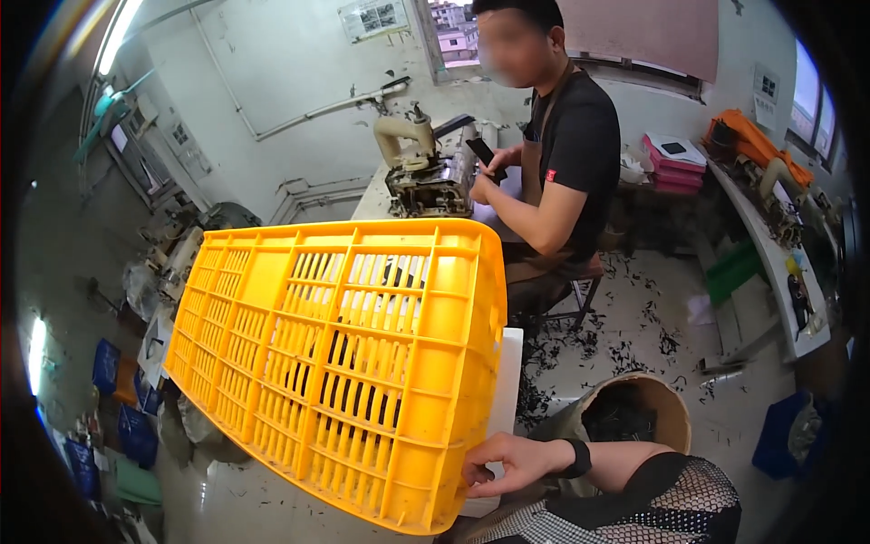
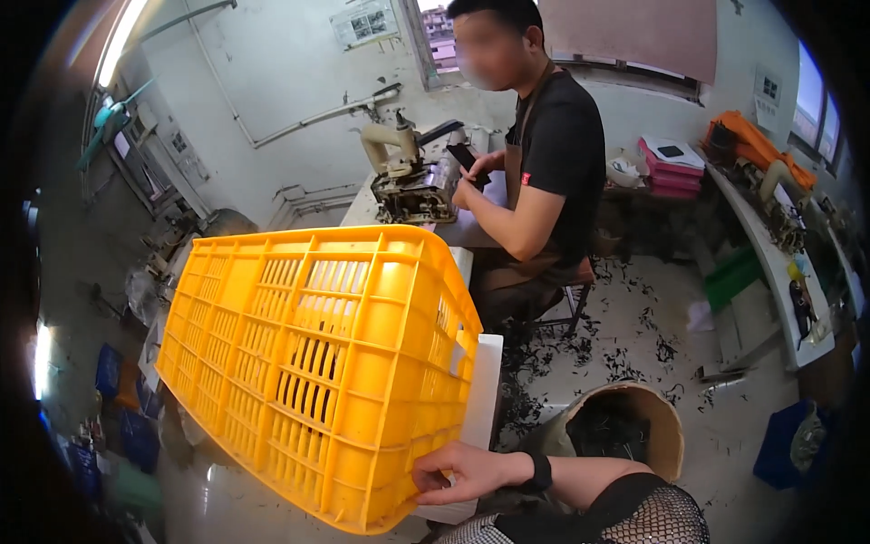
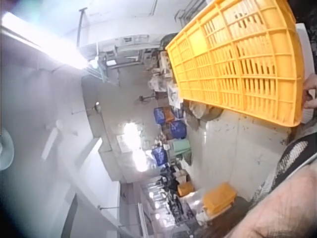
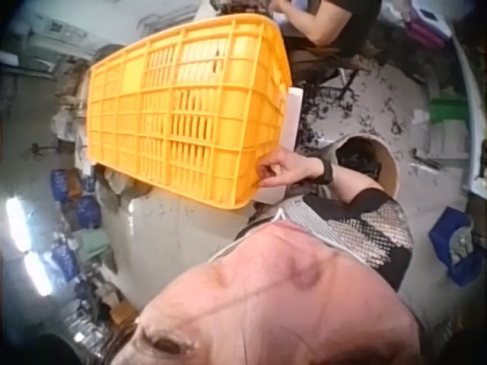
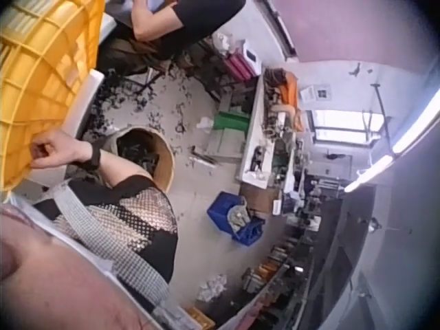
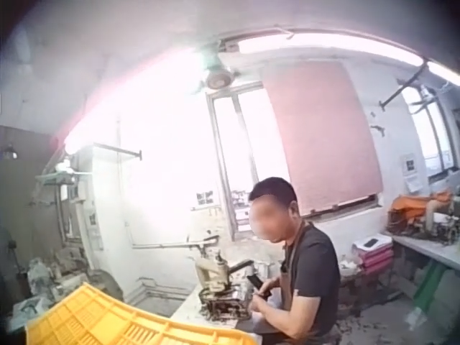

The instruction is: Selecting and stacking shoe padding components from a plastic bag.

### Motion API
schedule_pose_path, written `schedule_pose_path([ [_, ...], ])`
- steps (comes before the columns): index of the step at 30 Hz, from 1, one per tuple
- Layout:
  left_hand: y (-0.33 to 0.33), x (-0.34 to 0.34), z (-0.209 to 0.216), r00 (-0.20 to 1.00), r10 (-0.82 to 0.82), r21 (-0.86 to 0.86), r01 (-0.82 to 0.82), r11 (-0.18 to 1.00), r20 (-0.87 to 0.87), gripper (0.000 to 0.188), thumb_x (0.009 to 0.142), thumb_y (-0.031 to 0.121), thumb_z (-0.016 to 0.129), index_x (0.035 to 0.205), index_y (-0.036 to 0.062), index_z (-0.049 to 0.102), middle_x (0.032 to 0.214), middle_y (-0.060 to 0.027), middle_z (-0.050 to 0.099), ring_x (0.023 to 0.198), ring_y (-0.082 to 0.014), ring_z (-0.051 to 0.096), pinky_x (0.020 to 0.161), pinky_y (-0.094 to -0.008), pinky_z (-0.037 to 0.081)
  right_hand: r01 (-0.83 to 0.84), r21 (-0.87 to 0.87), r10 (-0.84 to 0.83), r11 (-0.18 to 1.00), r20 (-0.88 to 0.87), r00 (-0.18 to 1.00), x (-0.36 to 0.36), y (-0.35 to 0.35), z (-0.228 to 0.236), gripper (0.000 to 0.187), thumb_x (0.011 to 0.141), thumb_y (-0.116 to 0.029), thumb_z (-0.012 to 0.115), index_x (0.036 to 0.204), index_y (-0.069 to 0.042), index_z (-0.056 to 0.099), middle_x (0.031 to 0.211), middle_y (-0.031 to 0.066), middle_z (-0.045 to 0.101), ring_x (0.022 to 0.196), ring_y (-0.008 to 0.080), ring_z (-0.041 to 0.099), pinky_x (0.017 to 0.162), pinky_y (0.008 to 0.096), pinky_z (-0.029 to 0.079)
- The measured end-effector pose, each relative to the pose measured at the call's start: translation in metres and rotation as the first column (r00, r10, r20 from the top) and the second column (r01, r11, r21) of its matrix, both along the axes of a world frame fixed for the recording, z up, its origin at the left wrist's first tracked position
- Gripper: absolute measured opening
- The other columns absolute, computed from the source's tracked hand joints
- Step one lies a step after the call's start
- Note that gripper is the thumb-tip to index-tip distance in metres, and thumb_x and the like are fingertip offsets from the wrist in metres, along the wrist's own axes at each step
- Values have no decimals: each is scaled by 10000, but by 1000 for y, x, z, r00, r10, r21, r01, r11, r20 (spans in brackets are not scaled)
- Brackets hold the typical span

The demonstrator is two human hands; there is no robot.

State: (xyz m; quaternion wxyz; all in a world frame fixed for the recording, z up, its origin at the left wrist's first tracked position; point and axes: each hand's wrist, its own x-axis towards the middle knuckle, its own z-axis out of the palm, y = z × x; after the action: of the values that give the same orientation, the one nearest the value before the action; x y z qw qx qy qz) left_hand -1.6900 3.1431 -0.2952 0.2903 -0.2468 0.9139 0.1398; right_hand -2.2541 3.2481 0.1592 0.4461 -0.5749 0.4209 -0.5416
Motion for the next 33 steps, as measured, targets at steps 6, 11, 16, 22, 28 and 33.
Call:
schedule_pose_path([
  [6, -27, 0, -8, 999, -15, -39, 13, 999, -43, 353, 823, 361, 561, 1103, 151, 512, 1104, -112, 561, 1006, -297, 579, 866, -445, 453, 55, 21, -54, 998, -58, 997, 31, 21, -12, 255, 843, -253, 664, 796, -33, 545, 621, 19, 508, 577, 130, 497, 549, 258, 406],
  [11, -27, 59, -3, 999, -39, -18, 39, 999, -23, 346, 822, 359, 562, 1096, 151, 518, 1097, -111, 565, 1003, -296, 581, 865, -443, 455, 259, 151, -249, 954, -82, 965, 62, 32, -2, 286, 799, -232, 717, 759, -45, 506, 686, 14, 538, 617, 115, 516, 585, 255, 422],
  [16, -44, 124, 3, 997, -71, 2, 71, 997, -21, 340, 822, 357, 562, 1090, 151, 524, 1091, -110, 570, 999, -295, 583, 863, -442, 456, 629, 144, -639, 764, 30, 769, 103, 26, -29, 208, 797, -114, 707, 775, -39, 514, 701, -17, 537, 657, 56, 524, 625, 216, 446],
  [22, -16, 202, -22, 995, -79, 78, 83, 993, -54, 332, 821, 355, 562, 1082, 151, 532, 1083, -109, 575, 995, -294, 585, 861, -440, 457, 853, 216, -863, 475, 305, 403, 156, 7, -46, 126, 850, -62, 629, 861, -49, 504, 708, -24, 537, 601, 43, 495, 545, 184, 401],
  [28, 0, 285, -24, 995, -82, 129, 88, 988, -54, 325, 820, 353, 562, 1074, 151, 540, 1076, -108, 580, 991, -293, 587, 860, -439, 458, 811, 309, -862, 497, 72, 501, 247, -30, -80, 147, 844, -132, 640, 905, -30, 555, 699, -4, 548, 571, 67, 498, 519, 202, 404],
  [33, 21, 323, -30, 996, -59, 153, 68, 986, -67, 319, 820, 351, 562, 1067, 151, 546, 1069, -107, 584, 987, -292, 589, 858, -437, 459, 644, 463, -725, 609, -5, 689, 292, -55, -96, 174, 838, -156, 647, 924, -21, 577, 708, 11, 565, 556, 71, 501, 498, 212, 407],
])
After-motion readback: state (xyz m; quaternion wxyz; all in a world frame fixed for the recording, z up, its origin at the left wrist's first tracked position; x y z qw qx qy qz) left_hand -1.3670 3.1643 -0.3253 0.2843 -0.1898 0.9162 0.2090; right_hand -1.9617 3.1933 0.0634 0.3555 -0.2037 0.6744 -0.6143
